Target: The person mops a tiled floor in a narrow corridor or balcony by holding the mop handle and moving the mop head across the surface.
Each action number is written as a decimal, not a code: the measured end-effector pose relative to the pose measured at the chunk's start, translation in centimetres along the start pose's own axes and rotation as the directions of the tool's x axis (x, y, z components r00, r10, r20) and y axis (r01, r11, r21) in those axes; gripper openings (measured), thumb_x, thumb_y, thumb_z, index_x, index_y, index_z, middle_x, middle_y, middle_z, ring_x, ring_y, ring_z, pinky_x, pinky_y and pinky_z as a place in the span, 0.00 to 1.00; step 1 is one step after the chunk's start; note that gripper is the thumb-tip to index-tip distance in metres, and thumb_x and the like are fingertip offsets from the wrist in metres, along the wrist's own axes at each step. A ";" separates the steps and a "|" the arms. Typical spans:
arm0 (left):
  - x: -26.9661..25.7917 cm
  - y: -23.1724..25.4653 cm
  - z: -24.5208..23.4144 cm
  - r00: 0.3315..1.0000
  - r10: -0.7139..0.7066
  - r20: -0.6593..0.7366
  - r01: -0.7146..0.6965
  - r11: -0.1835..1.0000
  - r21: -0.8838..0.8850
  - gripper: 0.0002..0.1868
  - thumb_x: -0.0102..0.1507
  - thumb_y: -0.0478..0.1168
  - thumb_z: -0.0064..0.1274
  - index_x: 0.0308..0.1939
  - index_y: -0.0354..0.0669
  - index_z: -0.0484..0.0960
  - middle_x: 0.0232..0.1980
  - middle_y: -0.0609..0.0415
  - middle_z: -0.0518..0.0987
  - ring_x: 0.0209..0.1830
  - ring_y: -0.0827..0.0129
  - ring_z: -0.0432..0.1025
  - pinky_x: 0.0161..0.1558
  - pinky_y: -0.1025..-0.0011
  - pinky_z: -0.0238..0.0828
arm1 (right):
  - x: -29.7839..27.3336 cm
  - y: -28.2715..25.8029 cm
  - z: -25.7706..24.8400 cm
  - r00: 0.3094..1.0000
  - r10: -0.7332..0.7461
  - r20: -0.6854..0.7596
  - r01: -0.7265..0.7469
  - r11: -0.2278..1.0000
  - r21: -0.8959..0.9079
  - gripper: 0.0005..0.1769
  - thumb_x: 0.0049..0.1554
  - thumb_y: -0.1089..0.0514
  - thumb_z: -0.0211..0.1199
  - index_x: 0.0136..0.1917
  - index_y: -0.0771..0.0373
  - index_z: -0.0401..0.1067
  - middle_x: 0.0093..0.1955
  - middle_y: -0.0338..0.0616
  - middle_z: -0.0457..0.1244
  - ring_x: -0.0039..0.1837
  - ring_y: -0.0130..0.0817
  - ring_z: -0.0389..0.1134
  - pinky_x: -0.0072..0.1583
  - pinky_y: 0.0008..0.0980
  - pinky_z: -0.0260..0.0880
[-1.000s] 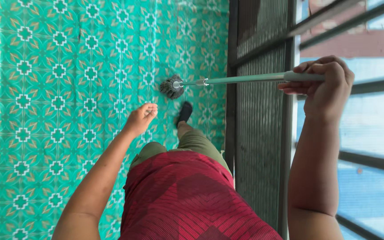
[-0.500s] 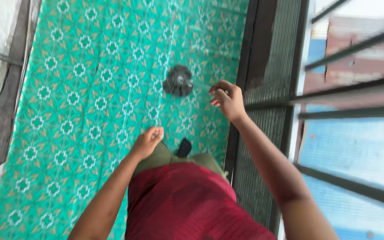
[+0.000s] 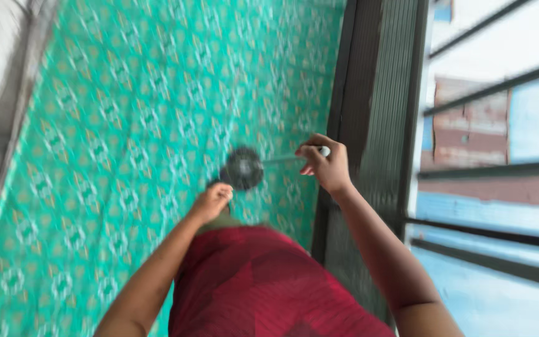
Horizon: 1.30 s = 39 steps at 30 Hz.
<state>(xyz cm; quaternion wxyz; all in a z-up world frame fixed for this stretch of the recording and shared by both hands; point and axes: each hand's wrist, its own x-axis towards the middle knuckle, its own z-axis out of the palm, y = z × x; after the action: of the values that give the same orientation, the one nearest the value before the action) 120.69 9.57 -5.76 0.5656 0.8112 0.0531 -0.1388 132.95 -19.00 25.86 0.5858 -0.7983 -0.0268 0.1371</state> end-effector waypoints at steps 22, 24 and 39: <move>23.9 4.4 -13.9 0.993 -0.010 -0.115 -0.009 0.986 -0.164 0.17 0.68 0.46 0.54 0.56 0.40 0.80 0.53 0.51 0.85 0.55 0.67 0.79 0.56 0.68 0.75 | 30.8 -17.3 -4.2 0.951 -0.197 -0.237 0.245 0.950 0.195 0.10 0.56 0.66 0.50 0.41 0.76 0.69 0.40 0.59 0.67 0.31 0.45 0.72 0.32 0.36 0.76; 27.1 4.4 -14.7 0.990 -0.012 -0.142 -0.011 0.987 -0.159 0.17 0.68 0.45 0.53 0.57 0.40 0.80 0.54 0.51 0.84 0.55 0.68 0.79 0.56 0.69 0.74 | 34.4 -17.8 -4.7 0.950 -0.218 -0.222 0.265 0.941 0.211 0.10 0.56 0.66 0.50 0.42 0.76 0.69 0.40 0.58 0.67 0.31 0.45 0.72 0.32 0.36 0.76; 48.1 12.9 -16.1 0.957 -0.216 -0.195 0.141 0.930 -0.339 0.16 0.68 0.43 0.53 0.56 0.38 0.80 0.52 0.50 0.84 0.53 0.68 0.79 0.55 0.69 0.75 | 66.3 -6.0 1.1 0.935 -0.336 0.110 0.348 0.932 -0.107 0.09 0.56 0.61 0.55 0.40 0.67 0.75 0.33 0.45 0.66 0.33 0.30 0.66 0.37 0.31 0.65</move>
<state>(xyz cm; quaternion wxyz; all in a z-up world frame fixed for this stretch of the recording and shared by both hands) 172.42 16.54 -2.63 0.6653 0.7102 0.2139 -0.0853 197.08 -2.57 18.80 0.5479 -0.8095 -0.2003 0.0669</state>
